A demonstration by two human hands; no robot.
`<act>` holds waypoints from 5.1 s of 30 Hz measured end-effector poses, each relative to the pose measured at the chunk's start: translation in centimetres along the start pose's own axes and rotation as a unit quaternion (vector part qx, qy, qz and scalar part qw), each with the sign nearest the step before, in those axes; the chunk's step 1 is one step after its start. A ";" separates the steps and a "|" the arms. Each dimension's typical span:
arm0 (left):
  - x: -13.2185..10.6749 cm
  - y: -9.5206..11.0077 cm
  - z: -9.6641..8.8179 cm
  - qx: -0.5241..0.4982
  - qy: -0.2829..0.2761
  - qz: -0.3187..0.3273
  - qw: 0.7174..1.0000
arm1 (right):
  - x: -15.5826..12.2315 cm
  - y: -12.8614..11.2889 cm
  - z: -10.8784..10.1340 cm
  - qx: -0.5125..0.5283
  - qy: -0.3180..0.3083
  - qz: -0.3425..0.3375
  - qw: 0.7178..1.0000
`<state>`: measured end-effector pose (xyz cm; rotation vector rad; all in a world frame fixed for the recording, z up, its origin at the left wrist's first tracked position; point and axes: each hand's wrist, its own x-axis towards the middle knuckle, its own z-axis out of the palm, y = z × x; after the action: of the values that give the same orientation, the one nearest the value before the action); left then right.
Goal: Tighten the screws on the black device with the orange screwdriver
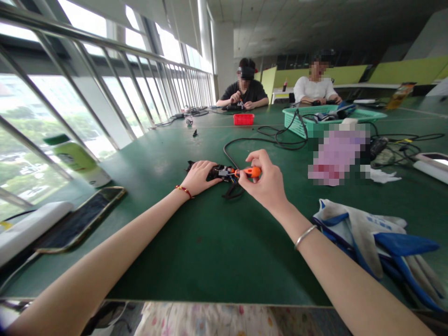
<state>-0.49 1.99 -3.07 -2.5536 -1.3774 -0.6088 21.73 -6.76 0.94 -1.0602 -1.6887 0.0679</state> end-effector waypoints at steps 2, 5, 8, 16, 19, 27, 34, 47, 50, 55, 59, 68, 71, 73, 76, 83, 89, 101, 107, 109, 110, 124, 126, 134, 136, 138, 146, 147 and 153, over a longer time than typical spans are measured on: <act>0.0 0.0 0.0 0.000 0.002 0.001 1.000 | 0.0 0.2 0.1 0.006 0.022 -0.023 0.999; 0.0 0.0 0.0 -0.002 0.003 0.002 1.000 | -0.1 0.1 0.1 -0.012 0.020 -0.032 0.999; 0.0 0.0 -0.1 -0.002 0.001 0.002 1.000 | -0.1 -0.2 0.0 -0.045 -0.004 -0.019 0.999; -0.1 0.0 0.0 -0.001 0.007 0.006 1.000 | -0.1 0.3 0.1 -0.036 0.030 -0.073 0.996; -0.1 0.0 0.1 0.004 0.006 0.005 1.000 | -0.1 0.1 0.1 -0.048 0.015 -0.058 0.997; 0.0 0.0 0.2 -0.004 0.006 0.005 1.000 | -0.1 0.0 0.1 -0.050 0.029 -0.052 0.997; 0.0 0.0 0.1 0.004 0.005 0.005 1.000 | -0.1 -0.1 0.1 -0.069 0.019 -0.045 0.996; 0.0 0.2 0.0 0.006 -0.004 0.002 1.000 | -0.2 0.2 0.1 -0.069 0.029 -0.087 0.993; 0.0 0.1 0.0 0.002 -0.002 0.002 1.000 | -0.2 0.2 0.1 -0.089 0.010 -0.067 0.994; 0.0 0.0 0.2 0.002 -0.001 0.002 1.000 | -0.1 0.8 0.3 -0.050 0.060 -0.100 0.992; 0.0 0.0 0.2 -0.002 0.001 0.001 1.000 | 0.0 0.9 0.4 -0.059 0.064 -0.117 0.989; 0.1 0.3 -0.1 0.002 -0.008 -0.002 1.000 | 0.0 0.8 0.3 -0.078 0.098 -0.113 0.986; 0.0 0.2 -0.1 0.003 -0.007 -0.003 1.000 | -0.1 0.8 0.4 -0.064 0.082 -0.131 0.986; 0.0 0.2 0.0 0.003 -0.005 -0.002 1.000 | -0.1 0.6 0.4 -0.078 0.078 -0.128 0.986; 0.0 0.1 0.1 0.003 -0.002 0.000 1.000 | -0.1 0.4 0.3 -0.099 0.074 -0.117 0.985; 0.0 0.2 0.0 0.008 -0.006 -0.001 1.000 | -0.1 0.6 0.3 -0.056 0.074 -0.146 0.985; 0.0 0.3 0.0 0.008 -0.004 -0.001 1.000 | -0.1 0.3 0.3 -0.100 0.067 -0.129 0.984; 0.0 0.0 0.4 0.005 0.000 0.001 1.000 | -0.1 0.2 0.3 -0.103 0.059 -0.125 0.985; 0.0 0.1 0.2 0.004 -0.002 -0.001 1.000 | 0.0 0.2 0.2 -0.070 0.068 -0.155 0.983; 0.0 0.2 0.1 0.004 -0.005 -0.002 1.000 | 0.1 0.1 0.2 -0.063 0.065 -0.161 0.983; 0.0 0.3 0.0 0.003 -0.005 -0.002 1.000 | 0.1 0.0 0.2 -0.068 0.064 -0.156 0.983; 0.0 0.2 0.0 0.001 -0.005 -0.003 1.000 | 0.0 0.0 0.2 -0.077 0.044 -0.153 0.984; 0.0 0.2 0.1 0.003 -0.005 -0.002 1.000 | 0.0 -0.1 0.2 -0.092 0.039 -0.144 0.984; 0.0 0.1 0.2 -0.004 -0.004 0.000 1.000 | 0.0 0.5 0.3 -0.049 0.063 -0.149 0.986; 0.0 0.1 0.2 -0.002 -0.003 0.001 1.000 | -0.1 0.4 0.3 -0.059 0.062 -0.131 0.988; 0.0 0.1 0.1 0.000 -0.003 -0.001 1.000 | -0.1 0.2 0.2 -0.081 0.057 -0.117 0.988; 0.0 0.2 0.1 -0.004 -0.004 -0.001 1.000 | 0.0 0.4 0.2 -0.047 0.062 -0.145 0.986; 0.0 0.2 0.1 -0.005 -0.004 -0.001 1.000 | 0.0 0.3 0.2 -0.050 0.062 -0.143 0.986; -0.1 0.2 0.1 -0.003 -0.002 -0.002 1.000 | 0.0 0.0 0.1 -0.096 0.055 -0.127 0.986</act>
<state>-0.33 1.88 -3.18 -2.5589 -1.3845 -0.6102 21.67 -6.68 0.88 -0.9619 -1.7406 -0.3183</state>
